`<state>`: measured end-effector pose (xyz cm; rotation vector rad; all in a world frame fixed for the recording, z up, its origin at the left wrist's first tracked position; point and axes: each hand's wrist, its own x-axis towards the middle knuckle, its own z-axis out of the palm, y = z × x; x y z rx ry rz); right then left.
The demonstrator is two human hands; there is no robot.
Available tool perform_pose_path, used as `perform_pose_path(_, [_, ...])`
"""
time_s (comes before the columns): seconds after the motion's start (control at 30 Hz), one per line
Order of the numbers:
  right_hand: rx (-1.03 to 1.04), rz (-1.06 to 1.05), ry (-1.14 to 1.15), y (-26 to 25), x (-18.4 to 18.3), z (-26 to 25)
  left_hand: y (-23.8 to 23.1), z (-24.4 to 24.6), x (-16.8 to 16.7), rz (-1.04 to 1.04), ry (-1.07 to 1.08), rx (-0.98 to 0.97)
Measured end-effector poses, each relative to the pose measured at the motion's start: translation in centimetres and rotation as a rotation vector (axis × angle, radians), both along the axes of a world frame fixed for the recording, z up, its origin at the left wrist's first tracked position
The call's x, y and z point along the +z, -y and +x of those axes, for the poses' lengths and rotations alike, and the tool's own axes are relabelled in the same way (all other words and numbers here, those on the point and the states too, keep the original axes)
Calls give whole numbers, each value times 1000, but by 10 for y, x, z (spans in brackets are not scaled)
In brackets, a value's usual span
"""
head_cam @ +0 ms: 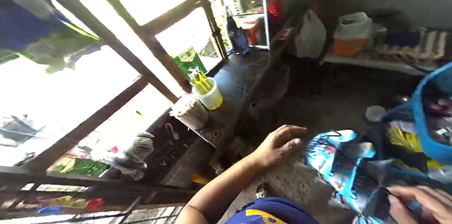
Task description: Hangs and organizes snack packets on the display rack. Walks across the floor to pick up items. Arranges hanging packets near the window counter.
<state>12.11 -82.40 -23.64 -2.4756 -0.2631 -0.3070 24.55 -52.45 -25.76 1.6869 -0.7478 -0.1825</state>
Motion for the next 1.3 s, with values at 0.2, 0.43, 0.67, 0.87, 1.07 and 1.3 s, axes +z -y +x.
perform_pose_path(0.2, [423,37,164,-109,52,114,-112,11,32,-104,51,246])
perform_pose_path(0.43, [641,42,373,-207,87,213,-178,15,59,-316,51,577])
perform_pose_path(0.67, [793,4,373,-241,150,283,-211,26,87,-257,158,838])
perform_pose_path(0.87, [932,-36,520,-250,199,349,-205,46,93,-389,254,1057])
perform_pose_path(1.07, [959,-98,565,-250,214,416,-179,80,74,-375,326,1049])
perform_pose_path(1.3, [1031,-33,470,-265,216,474,-170,71,57,-353,277,964])
